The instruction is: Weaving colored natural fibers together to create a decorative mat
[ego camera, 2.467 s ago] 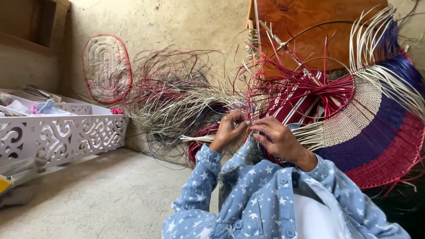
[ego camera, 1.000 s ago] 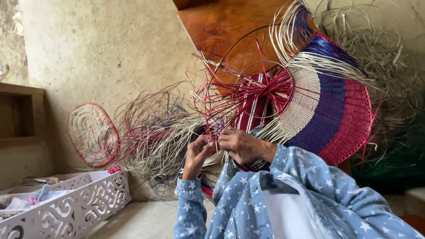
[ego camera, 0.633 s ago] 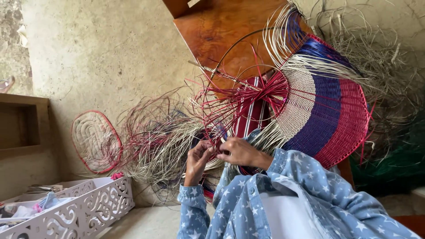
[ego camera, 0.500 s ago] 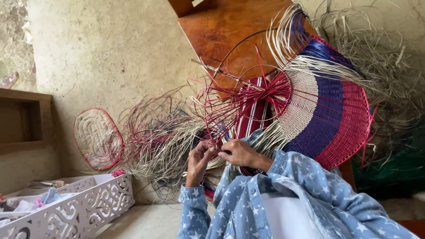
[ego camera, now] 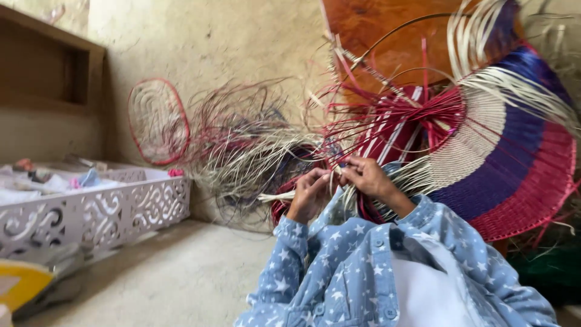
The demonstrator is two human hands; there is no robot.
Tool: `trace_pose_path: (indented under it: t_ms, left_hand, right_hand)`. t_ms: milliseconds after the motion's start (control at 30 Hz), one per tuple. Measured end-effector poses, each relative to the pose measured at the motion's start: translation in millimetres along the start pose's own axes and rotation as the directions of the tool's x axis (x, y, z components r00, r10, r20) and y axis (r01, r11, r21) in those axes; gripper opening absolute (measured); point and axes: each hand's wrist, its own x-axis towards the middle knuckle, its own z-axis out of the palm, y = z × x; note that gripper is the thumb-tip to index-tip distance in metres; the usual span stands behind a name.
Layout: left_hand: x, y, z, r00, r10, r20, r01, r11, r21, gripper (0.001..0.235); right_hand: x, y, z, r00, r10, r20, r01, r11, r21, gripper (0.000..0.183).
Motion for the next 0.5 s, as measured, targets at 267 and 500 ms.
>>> trace_pose_path:
  t_ms: [267,500]
  left_hand:
    - [6,-26,-15,0.993,-0.115,0.034,0.12,0.953,-0.279,0.012]
    - [12,-33,-20,0.996,-0.086,0.035,0.092,0.969,-0.23,0.016]
  right_hand:
    - [-7,-34,8,0.999,0.006,-0.037,-0.006,1.0,0.01,0.011]
    - [-12,-57,16,0.99,-0.057,-0.129,0.016,0.955,-0.297,0.019]
